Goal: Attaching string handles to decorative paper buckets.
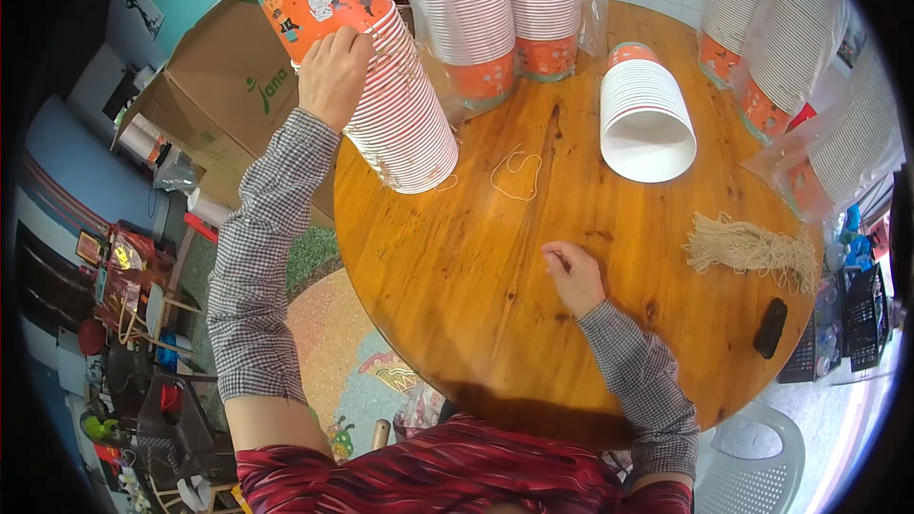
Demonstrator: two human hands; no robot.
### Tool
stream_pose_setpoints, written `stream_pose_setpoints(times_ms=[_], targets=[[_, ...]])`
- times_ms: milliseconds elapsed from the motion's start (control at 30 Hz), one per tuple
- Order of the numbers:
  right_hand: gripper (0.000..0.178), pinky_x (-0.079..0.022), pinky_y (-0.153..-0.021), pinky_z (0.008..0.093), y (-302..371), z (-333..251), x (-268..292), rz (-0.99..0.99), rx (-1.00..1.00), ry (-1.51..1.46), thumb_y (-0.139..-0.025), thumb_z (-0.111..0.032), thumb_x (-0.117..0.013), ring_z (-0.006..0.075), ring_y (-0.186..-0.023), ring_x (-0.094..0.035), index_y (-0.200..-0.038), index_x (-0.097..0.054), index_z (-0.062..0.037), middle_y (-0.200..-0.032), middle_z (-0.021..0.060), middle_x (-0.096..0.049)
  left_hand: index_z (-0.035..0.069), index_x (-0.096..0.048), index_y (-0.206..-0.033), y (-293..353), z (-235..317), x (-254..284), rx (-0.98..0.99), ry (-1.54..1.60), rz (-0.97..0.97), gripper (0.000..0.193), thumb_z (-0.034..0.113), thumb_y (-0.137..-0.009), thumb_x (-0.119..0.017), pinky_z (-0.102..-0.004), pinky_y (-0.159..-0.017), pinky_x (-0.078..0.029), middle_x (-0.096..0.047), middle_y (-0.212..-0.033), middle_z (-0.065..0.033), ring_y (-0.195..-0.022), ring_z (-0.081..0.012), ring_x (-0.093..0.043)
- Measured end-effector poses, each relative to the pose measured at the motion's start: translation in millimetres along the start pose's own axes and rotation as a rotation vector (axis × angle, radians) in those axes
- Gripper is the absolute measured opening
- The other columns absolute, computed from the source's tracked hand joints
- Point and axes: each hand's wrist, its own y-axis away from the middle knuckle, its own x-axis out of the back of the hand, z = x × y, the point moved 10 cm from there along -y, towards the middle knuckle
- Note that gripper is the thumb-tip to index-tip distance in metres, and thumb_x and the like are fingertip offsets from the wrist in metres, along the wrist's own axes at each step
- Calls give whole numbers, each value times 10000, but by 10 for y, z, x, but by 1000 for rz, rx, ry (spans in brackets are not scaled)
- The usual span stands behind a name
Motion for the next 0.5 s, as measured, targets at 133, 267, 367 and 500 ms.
stream_pose_setpoints(times_ms=[133,267,367,500], targets=[[146,-498,-648,272,-21,-17,-16,-2,-41,-16,-911,-81,-586,150,-689,-599,-1025,-619,4,-861,96,-632,63,-515,-758,7,-15,-22,-11,-52,-62,63,45,-742,-573,-339,-675,-463,-496,-772,-62,-742,-210,-579],[153,-503,-652,272,-48,13,7,-5,-43,7,-917,-94,-577,153,-690,-604,-1028,-618,3,-853,92,-627,49,-528,-755,-38,53,-103,11,-249,-183,77,54,-735,-602,-334,-606,-499,-503,-742,-67,-660,-201,-610],[154,-505,-651,274,-37,1,7,-13,-48,7,-921,-98,-569,156,-689,-613,-1028,-617,1,-851,93,-627,47,-534,-762,-47,-10,-138,93,-239,-299,71,52,-745,-602,-334,-602,-510,-512,-753,-72,-658,-205,-626],[157,-505,-647,278,-31,45,6,-28,-73,-12,-926,-99,-556,157,-695,-625,-1032,-613,2,-845,96,-634,47,-530,-764,45,-26,-106,69,-284,-240,72,50,-756,-601,-328,-595,-513,-523,-768,-80,-640,-212,-633]])
